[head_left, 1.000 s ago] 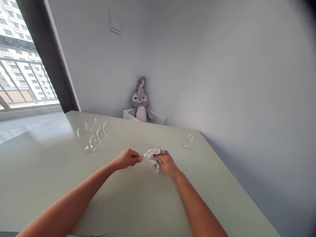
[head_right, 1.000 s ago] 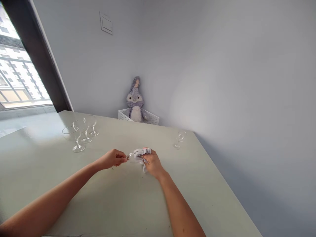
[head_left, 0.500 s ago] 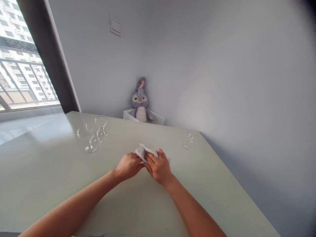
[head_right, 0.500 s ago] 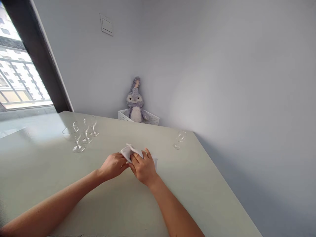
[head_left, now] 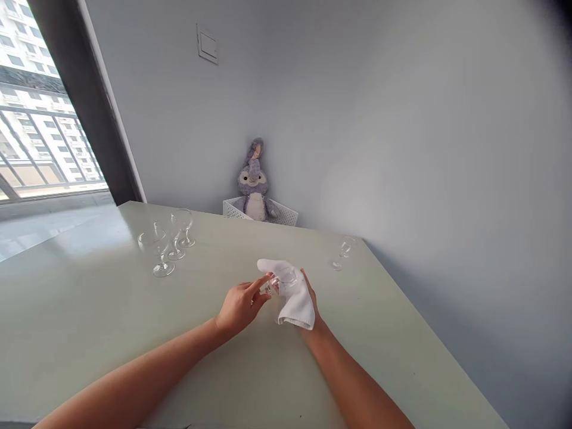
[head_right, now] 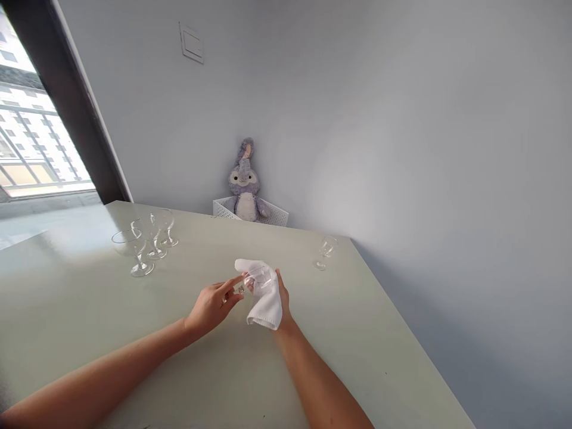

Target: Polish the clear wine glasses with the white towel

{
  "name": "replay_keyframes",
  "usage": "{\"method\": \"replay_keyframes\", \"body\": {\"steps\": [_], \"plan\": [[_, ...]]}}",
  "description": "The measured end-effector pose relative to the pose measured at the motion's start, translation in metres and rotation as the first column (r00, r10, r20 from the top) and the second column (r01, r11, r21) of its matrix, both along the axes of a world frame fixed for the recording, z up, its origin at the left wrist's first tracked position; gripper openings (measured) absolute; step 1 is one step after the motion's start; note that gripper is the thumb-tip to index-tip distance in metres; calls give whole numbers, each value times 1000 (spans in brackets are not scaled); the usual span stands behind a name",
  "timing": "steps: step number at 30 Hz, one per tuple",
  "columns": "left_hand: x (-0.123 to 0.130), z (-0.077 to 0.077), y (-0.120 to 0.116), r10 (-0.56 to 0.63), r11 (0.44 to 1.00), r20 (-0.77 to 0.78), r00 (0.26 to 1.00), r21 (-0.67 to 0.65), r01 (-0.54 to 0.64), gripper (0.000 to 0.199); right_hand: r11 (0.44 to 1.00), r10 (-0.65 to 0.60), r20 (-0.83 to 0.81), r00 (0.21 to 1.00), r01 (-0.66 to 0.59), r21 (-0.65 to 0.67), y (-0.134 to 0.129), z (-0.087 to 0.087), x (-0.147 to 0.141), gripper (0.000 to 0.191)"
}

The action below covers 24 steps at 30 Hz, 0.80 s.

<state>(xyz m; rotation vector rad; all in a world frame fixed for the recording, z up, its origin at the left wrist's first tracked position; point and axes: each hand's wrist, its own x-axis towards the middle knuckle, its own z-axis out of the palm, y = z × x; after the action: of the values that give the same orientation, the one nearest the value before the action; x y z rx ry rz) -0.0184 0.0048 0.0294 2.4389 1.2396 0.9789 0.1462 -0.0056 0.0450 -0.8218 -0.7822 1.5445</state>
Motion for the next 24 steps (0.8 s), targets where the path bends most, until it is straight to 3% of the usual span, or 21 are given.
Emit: {"method": "replay_keyframes", "body": {"steps": [6, 10, 12, 15, 18, 20, 22, 24], "plan": [[10, -6, -4, 92, 971, 300, 950, -240, -19, 37, 998, -5, 39, 999, 3, 66, -16, -2, -23, 59], [15, -9, -8, 119, 976, 439, 890, -215, -24, 42, 981, -92, 115, 989, 70, 179, -25, -8, -42, 44], [17, -10, -12, 139, 978, 439, 888, -203, -53, 41, 973, -110, 116, 987, 83, 217, -24, -13, -47, 38], [17, -8, -16, 139, 982, 331, 933, -166, -88, 40, 977, -148, 83, 985, 133, 164, -18, -19, -44, 31], [10, -1, -13, 69, 992, 322, 944, -122, -31, 40, 972, -204, 53, 978, 195, 134, -8, -20, -30, 28], [4, 4, -6, 71, 988, 418, 906, -151, -7, 37, 980, -181, 40, 983, 176, 94, -3, -18, -20, 27], [-2, 9, 2, 123, 965, 495, 860, -261, 12, 33, 995, -100, 44, 994, 99, 25, 0, -17, -14, 28], [-7, 12, 9, 126, 897, 554, 823, -417, 144, 43, 1000, 2, 89, 996, -3, 18, 0, -18, -12, 32]]}}
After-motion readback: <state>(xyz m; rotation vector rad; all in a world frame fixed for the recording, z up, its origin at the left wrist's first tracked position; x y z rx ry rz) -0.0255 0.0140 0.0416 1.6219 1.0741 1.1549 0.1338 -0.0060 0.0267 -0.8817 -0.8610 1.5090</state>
